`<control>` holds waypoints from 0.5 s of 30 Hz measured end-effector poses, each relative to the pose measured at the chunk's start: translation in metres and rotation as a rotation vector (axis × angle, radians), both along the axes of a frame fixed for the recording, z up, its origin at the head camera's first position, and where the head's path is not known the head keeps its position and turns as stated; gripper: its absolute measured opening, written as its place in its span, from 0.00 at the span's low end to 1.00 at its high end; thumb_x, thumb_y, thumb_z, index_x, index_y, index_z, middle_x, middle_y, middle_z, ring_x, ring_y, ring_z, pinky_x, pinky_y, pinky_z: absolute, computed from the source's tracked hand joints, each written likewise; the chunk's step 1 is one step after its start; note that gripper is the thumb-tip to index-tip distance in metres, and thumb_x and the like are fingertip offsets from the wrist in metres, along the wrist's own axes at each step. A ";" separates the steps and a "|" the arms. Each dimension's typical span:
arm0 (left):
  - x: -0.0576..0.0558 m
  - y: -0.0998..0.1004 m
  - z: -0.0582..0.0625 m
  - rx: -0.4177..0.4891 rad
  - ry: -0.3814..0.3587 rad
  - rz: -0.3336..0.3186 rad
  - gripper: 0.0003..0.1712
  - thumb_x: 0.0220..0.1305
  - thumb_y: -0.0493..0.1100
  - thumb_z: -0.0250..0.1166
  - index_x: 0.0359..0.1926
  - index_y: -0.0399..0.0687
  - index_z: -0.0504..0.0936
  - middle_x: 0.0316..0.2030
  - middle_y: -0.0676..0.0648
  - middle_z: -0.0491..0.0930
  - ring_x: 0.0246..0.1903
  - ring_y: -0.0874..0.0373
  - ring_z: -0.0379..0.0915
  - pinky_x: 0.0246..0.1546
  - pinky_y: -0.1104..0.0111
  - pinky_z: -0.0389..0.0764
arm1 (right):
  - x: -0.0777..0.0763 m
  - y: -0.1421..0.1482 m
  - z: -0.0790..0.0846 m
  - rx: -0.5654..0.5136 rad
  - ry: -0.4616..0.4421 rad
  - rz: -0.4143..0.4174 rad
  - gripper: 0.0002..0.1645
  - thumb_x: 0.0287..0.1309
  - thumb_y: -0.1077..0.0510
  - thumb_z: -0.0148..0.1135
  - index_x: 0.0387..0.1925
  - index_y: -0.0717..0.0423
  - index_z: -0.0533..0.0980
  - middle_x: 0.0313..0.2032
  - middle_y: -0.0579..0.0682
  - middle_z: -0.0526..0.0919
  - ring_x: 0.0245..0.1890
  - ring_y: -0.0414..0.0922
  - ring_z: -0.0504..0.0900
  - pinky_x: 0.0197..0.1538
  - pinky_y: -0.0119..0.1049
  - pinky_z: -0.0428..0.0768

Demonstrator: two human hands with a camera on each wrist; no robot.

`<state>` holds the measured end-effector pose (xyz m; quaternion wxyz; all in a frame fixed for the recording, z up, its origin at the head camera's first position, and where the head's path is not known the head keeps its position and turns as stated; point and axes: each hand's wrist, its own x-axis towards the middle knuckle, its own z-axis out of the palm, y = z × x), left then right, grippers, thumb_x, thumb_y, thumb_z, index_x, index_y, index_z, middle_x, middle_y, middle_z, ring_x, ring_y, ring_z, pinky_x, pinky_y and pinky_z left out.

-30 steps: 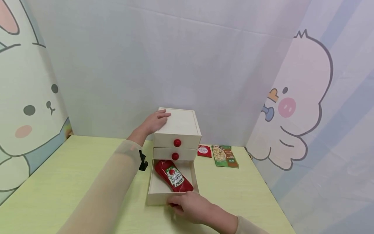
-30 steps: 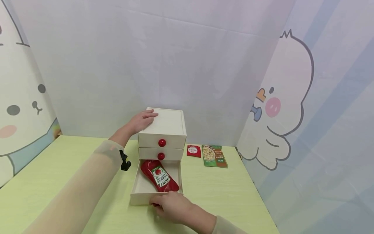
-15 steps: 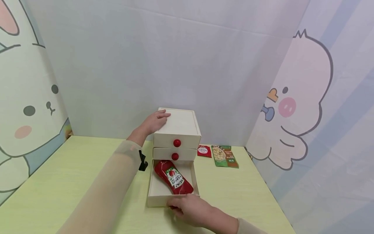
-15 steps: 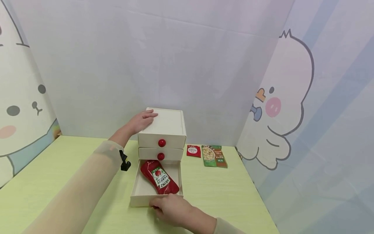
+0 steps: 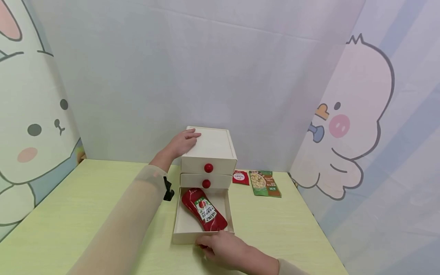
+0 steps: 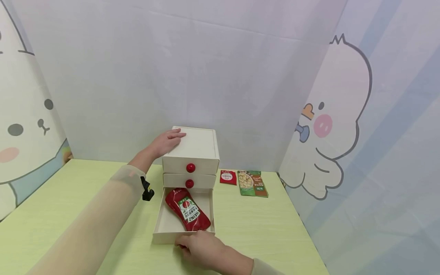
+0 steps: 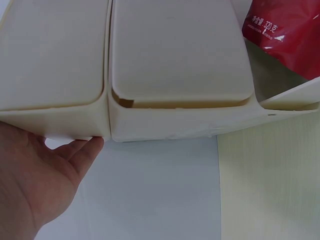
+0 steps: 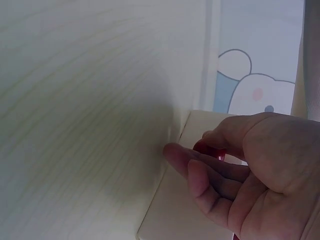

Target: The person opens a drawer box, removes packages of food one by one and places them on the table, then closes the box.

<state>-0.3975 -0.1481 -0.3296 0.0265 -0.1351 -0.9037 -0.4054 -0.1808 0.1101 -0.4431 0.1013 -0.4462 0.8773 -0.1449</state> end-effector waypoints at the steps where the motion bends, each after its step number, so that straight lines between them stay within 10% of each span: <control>1: 0.000 0.000 0.000 -0.002 0.000 0.001 0.32 0.86 0.51 0.44 0.83 0.51 0.71 0.89 0.45 0.53 0.89 0.39 0.40 0.88 0.40 0.46 | 0.000 0.000 0.001 0.003 -0.003 0.001 0.14 0.74 0.57 0.71 0.58 0.44 0.87 0.47 0.35 0.91 0.33 0.27 0.76 0.43 0.14 0.79; 15: 0.001 -0.001 0.000 -0.013 0.007 0.002 0.32 0.86 0.51 0.43 0.83 0.51 0.71 0.89 0.45 0.52 0.89 0.39 0.40 0.88 0.40 0.47 | -0.015 0.007 0.048 0.128 -0.046 0.096 0.18 0.74 0.55 0.71 0.61 0.39 0.87 0.41 0.33 0.89 0.33 0.26 0.78 0.40 0.17 0.79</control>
